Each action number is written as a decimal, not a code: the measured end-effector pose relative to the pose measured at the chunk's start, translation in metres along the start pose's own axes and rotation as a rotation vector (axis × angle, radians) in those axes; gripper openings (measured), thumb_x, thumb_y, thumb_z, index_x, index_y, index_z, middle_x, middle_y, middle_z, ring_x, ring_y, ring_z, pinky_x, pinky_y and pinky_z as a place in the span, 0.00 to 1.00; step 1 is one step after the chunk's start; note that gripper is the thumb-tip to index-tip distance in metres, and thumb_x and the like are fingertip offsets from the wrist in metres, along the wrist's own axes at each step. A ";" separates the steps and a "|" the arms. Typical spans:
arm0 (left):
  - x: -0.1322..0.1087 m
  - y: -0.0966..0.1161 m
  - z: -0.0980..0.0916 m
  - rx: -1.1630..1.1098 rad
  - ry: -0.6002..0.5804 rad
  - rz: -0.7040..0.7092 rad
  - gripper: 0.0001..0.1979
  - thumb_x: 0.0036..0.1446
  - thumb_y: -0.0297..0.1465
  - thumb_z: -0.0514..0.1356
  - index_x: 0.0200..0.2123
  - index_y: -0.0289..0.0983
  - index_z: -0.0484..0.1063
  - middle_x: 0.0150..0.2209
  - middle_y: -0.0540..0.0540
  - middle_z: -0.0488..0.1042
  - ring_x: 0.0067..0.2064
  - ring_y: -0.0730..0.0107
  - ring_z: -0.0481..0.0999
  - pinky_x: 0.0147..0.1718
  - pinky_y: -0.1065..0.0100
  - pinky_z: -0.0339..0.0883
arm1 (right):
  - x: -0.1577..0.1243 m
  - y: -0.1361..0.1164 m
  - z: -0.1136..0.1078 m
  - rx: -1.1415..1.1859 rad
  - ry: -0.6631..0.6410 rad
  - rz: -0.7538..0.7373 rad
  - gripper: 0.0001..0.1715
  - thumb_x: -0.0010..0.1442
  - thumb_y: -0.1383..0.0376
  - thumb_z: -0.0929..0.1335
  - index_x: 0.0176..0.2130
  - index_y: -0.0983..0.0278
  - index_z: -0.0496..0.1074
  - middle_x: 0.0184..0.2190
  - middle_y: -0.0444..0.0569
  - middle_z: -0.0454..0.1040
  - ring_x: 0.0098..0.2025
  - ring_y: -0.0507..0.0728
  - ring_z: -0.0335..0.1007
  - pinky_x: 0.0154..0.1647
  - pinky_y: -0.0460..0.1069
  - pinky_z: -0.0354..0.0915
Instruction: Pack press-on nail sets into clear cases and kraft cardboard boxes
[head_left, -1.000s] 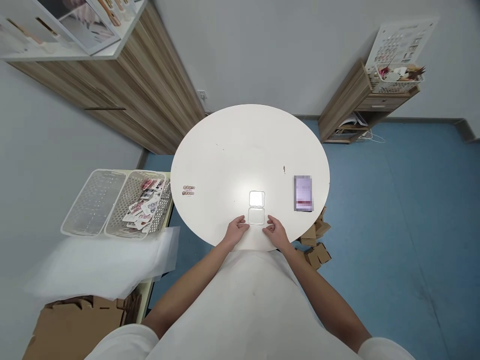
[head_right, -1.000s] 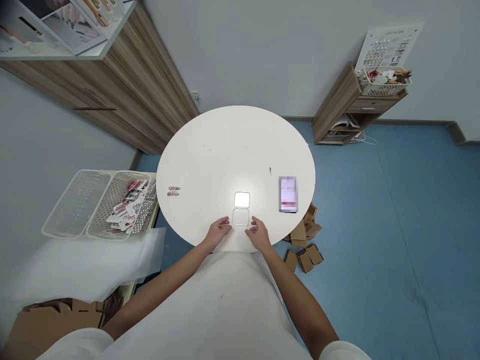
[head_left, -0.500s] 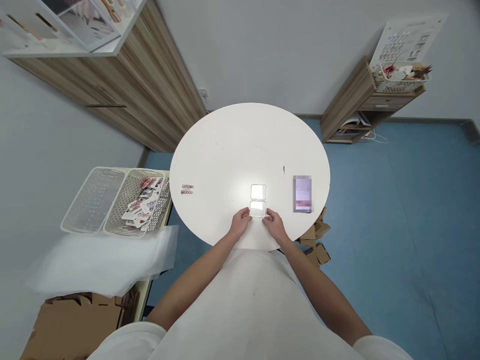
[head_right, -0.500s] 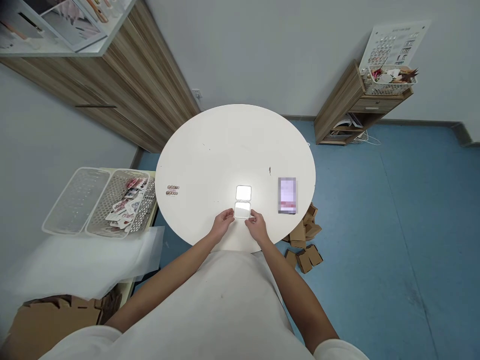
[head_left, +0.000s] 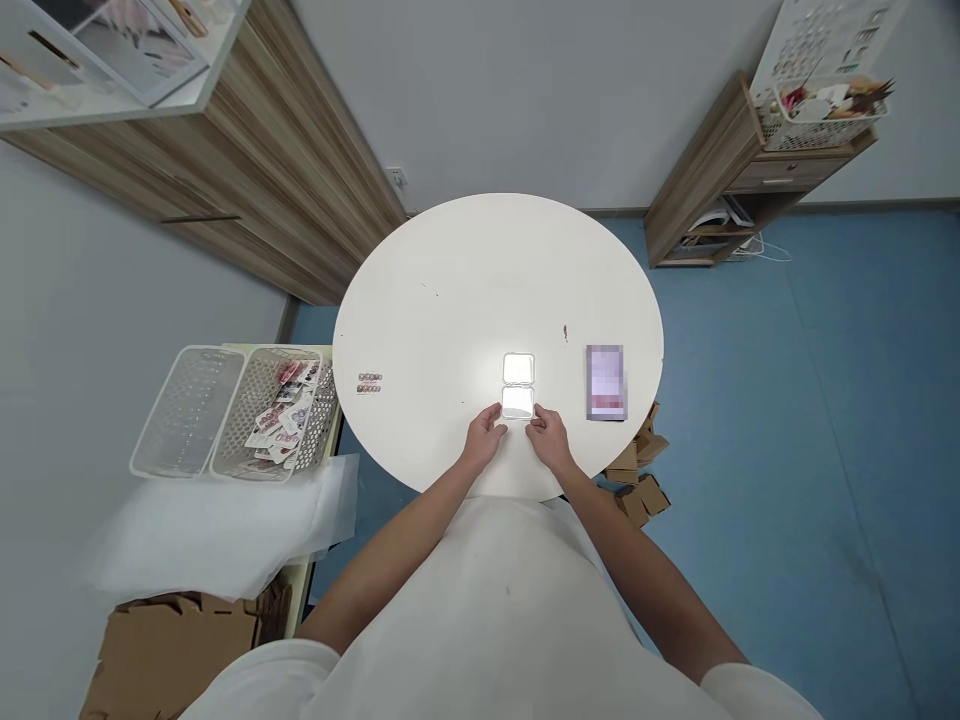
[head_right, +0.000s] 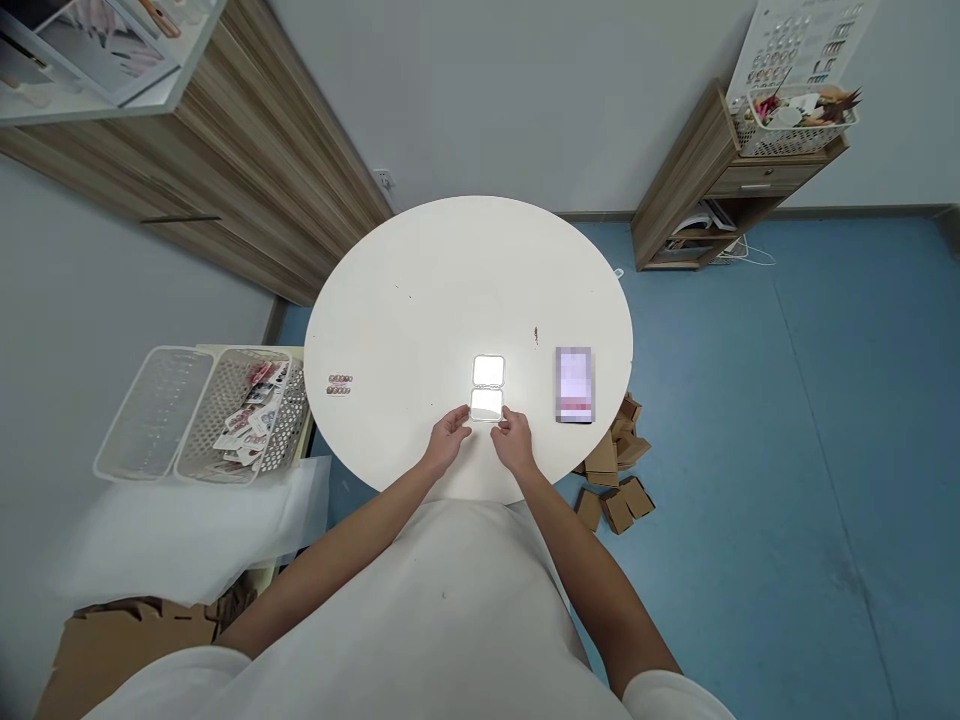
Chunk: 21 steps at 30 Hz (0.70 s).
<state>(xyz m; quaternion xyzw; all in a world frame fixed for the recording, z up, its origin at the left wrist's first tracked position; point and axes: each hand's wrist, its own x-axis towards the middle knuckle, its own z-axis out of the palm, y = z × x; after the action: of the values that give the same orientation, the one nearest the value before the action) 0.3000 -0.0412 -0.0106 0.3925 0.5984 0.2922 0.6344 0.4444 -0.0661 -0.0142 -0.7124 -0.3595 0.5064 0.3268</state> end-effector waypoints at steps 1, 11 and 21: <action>0.000 0.000 0.000 0.002 -0.003 0.002 0.26 0.46 0.22 0.55 0.51 0.38 0.62 0.55 0.43 0.62 0.56 0.63 0.60 0.53 0.62 0.56 | 0.000 0.001 0.000 -0.006 0.003 -0.008 0.32 0.47 0.65 0.62 0.53 0.65 0.61 0.44 0.52 0.61 0.43 0.55 0.65 0.46 0.50 0.63; -0.003 -0.003 -0.003 0.027 -0.020 0.010 0.27 0.46 0.22 0.56 0.52 0.39 0.61 0.55 0.43 0.62 0.57 0.64 0.59 0.55 0.62 0.54 | -0.002 0.006 0.001 -0.068 0.027 -0.066 0.30 0.50 0.65 0.62 0.53 0.61 0.60 0.42 0.50 0.61 0.41 0.54 0.65 0.47 0.52 0.64; -0.026 -0.009 -0.075 0.231 0.012 0.073 0.20 0.50 0.27 0.55 0.49 0.41 0.64 0.52 0.44 0.64 0.53 0.60 0.62 0.53 0.59 0.56 | -0.018 -0.006 0.012 -0.217 0.269 -0.176 0.33 0.52 0.62 0.62 0.57 0.62 0.51 0.47 0.54 0.57 0.42 0.56 0.60 0.43 0.54 0.64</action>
<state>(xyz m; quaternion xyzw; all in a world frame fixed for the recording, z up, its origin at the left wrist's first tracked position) 0.2220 -0.0563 -0.0028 0.4828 0.6172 0.2463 0.5704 0.4279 -0.0773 -0.0036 -0.7705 -0.4259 0.3345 0.3362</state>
